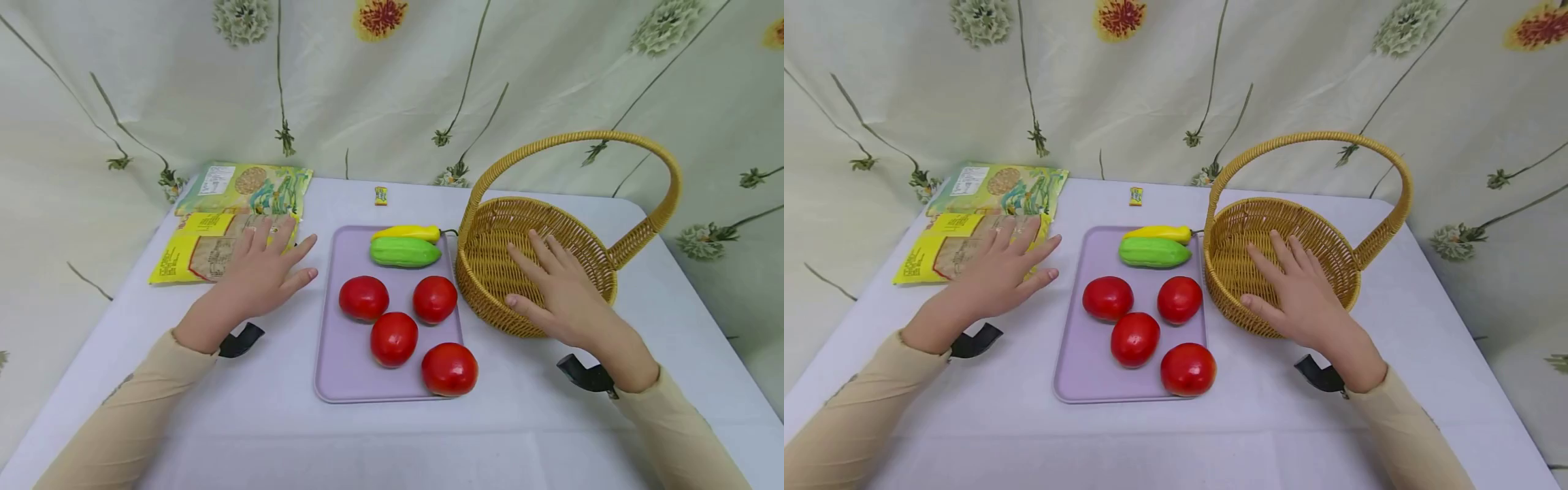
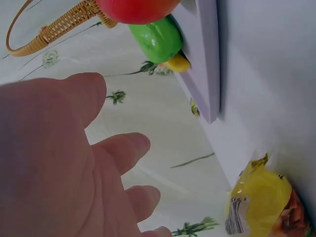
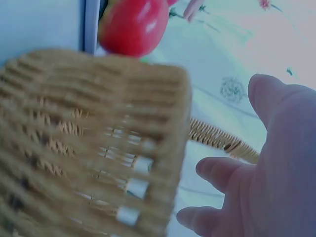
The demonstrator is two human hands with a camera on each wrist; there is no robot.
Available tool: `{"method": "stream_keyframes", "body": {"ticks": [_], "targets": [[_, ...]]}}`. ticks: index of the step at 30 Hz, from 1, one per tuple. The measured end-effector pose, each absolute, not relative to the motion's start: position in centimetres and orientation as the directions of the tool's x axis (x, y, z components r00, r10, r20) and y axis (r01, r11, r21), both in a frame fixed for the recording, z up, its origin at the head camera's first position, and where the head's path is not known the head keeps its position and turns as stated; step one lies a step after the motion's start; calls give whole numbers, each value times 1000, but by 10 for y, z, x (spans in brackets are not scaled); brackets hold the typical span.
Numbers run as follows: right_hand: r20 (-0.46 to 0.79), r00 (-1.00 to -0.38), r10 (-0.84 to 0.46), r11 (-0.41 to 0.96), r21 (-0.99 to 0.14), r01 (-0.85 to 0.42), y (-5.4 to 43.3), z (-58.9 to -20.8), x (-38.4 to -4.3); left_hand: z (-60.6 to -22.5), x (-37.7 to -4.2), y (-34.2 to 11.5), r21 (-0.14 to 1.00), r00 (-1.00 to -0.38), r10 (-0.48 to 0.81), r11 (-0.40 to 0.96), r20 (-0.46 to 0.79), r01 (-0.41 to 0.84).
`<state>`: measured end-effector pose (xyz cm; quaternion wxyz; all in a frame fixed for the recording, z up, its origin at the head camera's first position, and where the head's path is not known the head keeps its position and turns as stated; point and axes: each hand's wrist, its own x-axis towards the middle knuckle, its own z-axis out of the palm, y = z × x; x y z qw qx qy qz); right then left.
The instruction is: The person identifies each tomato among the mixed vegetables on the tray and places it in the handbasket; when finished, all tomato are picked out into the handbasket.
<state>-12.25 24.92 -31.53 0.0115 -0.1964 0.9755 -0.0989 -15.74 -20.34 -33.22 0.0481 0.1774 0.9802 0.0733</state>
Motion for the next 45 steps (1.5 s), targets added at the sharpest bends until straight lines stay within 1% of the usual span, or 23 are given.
{"method": "stream_keyframes", "body": {"ticks": [5, 19, 24, 33, 45], "targets": [[23, -906, -423, 887, -195, -419, 241, -315, -117, -342, -157, -200, 176, -923, 373, 919, -99, 353], [70, -840, -538, 818, -198, -540, 227, -326, -113, -354, -159, -192, 171, -911, 400, 909, -101, 380], [97, -809, -579, 786, -197, -586, 222, -330, -111, -357, -160, -190, 170, -909, 404, 907, -96, 385], [148, -747, -648, 720, -199, -664, 214, -336, -109, -363, -159, -186, 205, -904, 418, 896, -93, 394], [168, -698, -696, 666, -212, -716, 201, -343, -103, -370, -157, -180, 217, -895, 440, 883, -76, 416]]}}
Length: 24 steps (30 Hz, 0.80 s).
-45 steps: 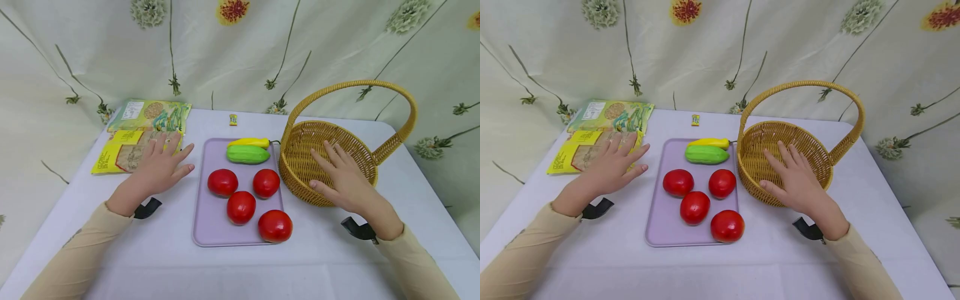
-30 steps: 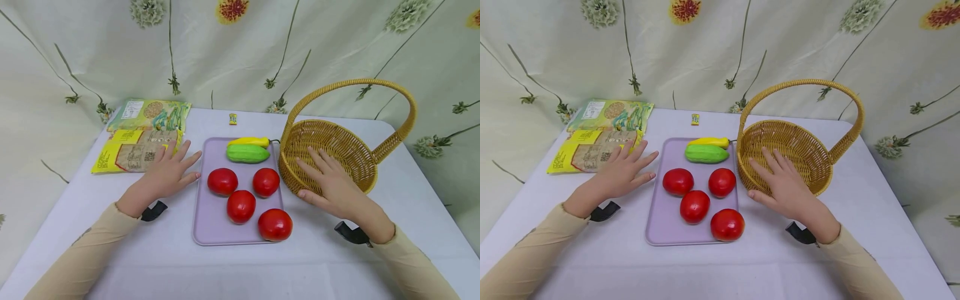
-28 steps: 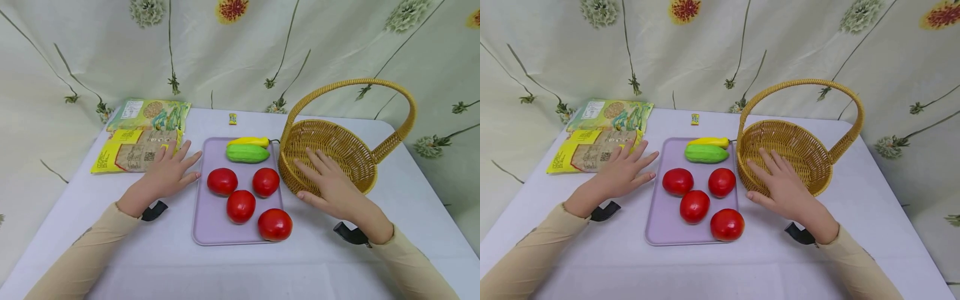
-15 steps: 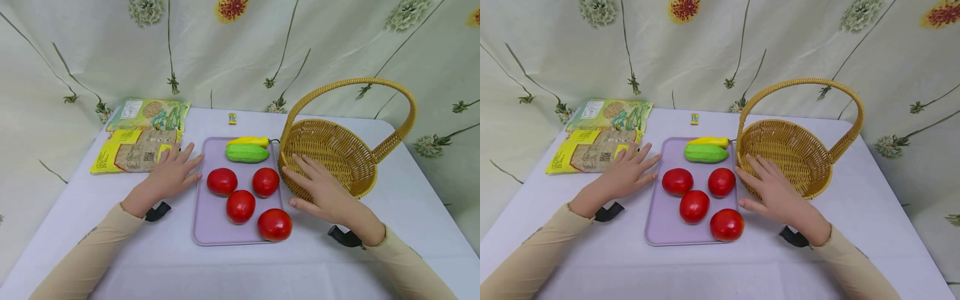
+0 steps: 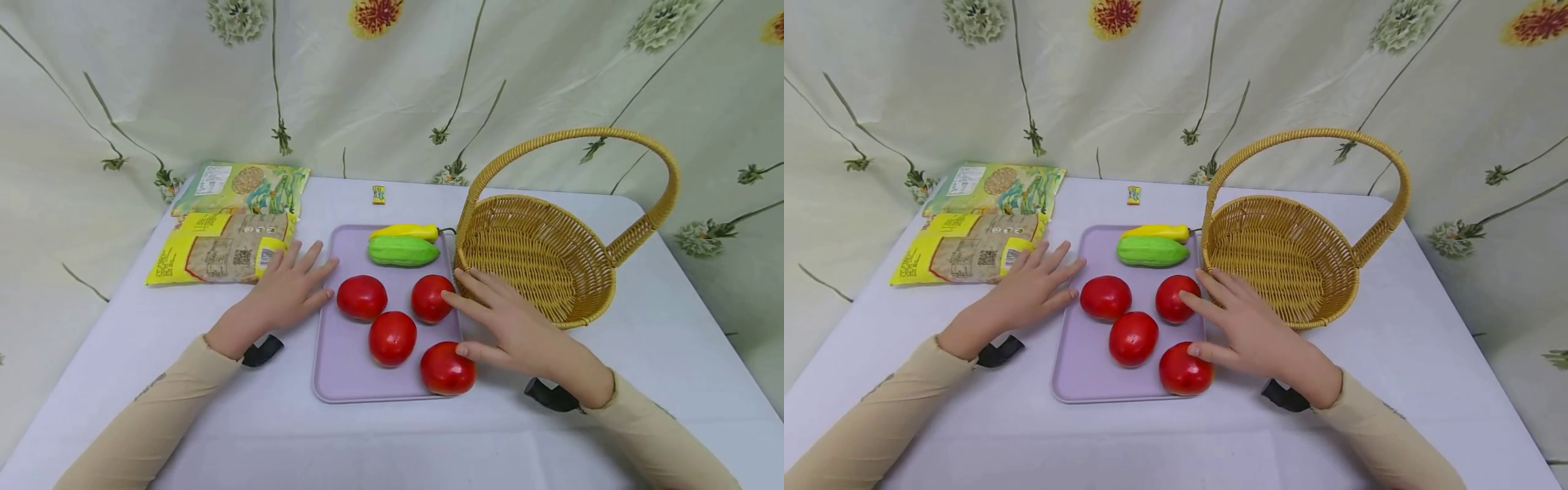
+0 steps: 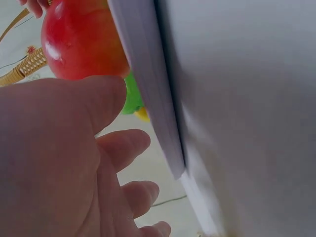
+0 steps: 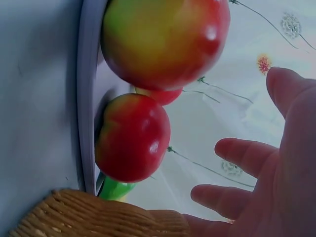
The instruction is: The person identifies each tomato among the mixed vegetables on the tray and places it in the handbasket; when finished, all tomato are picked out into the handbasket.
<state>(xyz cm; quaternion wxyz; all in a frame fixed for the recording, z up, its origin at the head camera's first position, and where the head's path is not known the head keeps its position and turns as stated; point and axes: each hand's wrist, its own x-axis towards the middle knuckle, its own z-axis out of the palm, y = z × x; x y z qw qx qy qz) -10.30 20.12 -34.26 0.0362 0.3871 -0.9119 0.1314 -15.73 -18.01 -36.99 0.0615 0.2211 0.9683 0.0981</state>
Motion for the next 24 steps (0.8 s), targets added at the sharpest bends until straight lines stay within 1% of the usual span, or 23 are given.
{"method": "stream_keyframes", "body": {"ticks": [3, 7, 11, 14, 18, 21, 24], "targets": [[176, -685, -707, 652, -212, -728, 198, -343, -100, -373, -157, -178, 221, -885, 459, 874, -78, 434], [193, -644, -741, 607, -218, -764, 196, -344, -96, -376, -156, -177, 248, -876, 475, 862, -86, 443], [183, -607, -774, 567, -229, -791, 194, -345, -94, -377, -156, -177, 285, -875, 475, 855, -94, 433], [162, -599, -784, 558, -238, -795, 192, -348, -93, -378, -156, -178, 312, -874, 473, 852, -109, 421], [150, -591, -793, 544, -265, -796, 190, -353, -93, -380, -158, -179, 375, -869, 478, 835, -128, 404], [155, -584, -797, 529, -290, -798, 190, -355, -93, -383, -159, -179, 411, -867, 482, 821, -127, 396], [166, -577, -800, 514, -308, -801, 191, -356, -92, -386, -160, -180, 422, -872, 476, 818, -117, 390]]}}
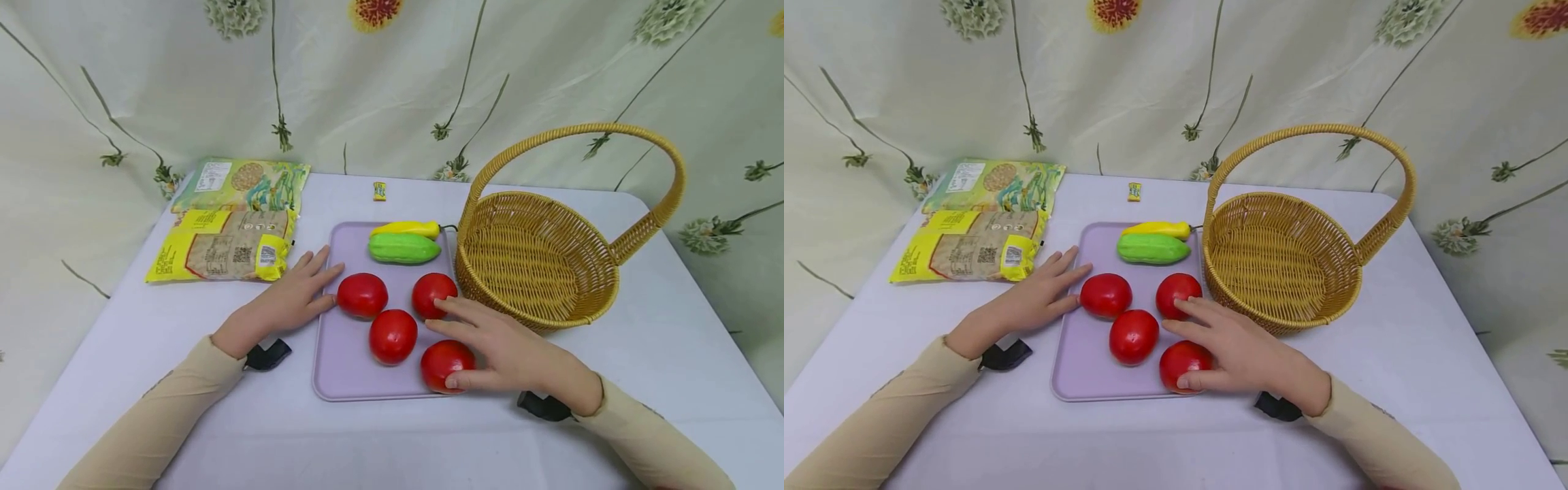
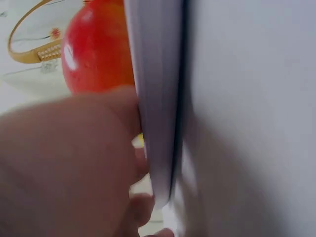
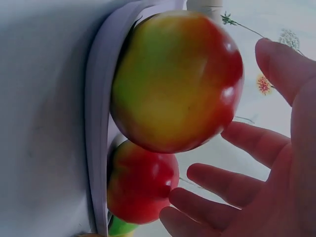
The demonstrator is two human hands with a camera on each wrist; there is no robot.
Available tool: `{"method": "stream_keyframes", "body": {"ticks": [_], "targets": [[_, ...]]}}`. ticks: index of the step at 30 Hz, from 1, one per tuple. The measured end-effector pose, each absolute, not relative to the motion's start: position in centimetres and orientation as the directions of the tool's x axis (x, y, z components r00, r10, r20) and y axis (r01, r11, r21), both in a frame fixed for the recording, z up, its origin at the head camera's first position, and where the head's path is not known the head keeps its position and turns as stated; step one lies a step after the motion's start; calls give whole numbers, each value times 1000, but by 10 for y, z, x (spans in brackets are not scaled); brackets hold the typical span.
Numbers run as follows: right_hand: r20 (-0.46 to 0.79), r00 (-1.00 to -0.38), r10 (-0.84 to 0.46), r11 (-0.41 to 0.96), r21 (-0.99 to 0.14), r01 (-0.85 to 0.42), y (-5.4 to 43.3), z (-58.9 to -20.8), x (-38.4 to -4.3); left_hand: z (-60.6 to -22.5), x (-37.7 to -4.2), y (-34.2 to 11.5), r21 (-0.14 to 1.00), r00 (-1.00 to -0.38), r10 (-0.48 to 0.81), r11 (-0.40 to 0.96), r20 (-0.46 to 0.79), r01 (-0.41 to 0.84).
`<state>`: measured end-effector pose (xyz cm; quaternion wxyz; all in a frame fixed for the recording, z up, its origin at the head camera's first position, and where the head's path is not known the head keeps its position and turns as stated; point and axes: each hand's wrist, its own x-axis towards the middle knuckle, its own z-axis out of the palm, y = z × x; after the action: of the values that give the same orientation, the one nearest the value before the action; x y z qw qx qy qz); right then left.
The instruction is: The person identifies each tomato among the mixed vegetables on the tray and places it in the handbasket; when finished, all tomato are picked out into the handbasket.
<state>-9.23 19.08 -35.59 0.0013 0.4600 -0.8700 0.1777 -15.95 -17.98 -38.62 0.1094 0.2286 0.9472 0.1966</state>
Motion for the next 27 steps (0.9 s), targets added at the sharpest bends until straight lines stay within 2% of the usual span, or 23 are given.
{"method": "stream_keyframes", "body": {"ticks": [6, 11, 16, 27], "targets": [[204, -527, -825, 456, -310, -834, 190, -357, -91, -394, -161, -181, 442, -878, 471, 809, -92, 387], [161, -494, -854, 401, -399, -824, 189, -358, -92, -397, -162, -181, 457, -879, 470, 801, -81, 387], [138, -480, -866, 373, -461, -805, 190, -358, -92, -397, -163, -182, 463, -879, 471, 797, -73, 388], [97, -449, -888, 352, -484, -801, 188, -365, -94, -400, -164, -182, 457, -878, 474, 796, -65, 396]]}}
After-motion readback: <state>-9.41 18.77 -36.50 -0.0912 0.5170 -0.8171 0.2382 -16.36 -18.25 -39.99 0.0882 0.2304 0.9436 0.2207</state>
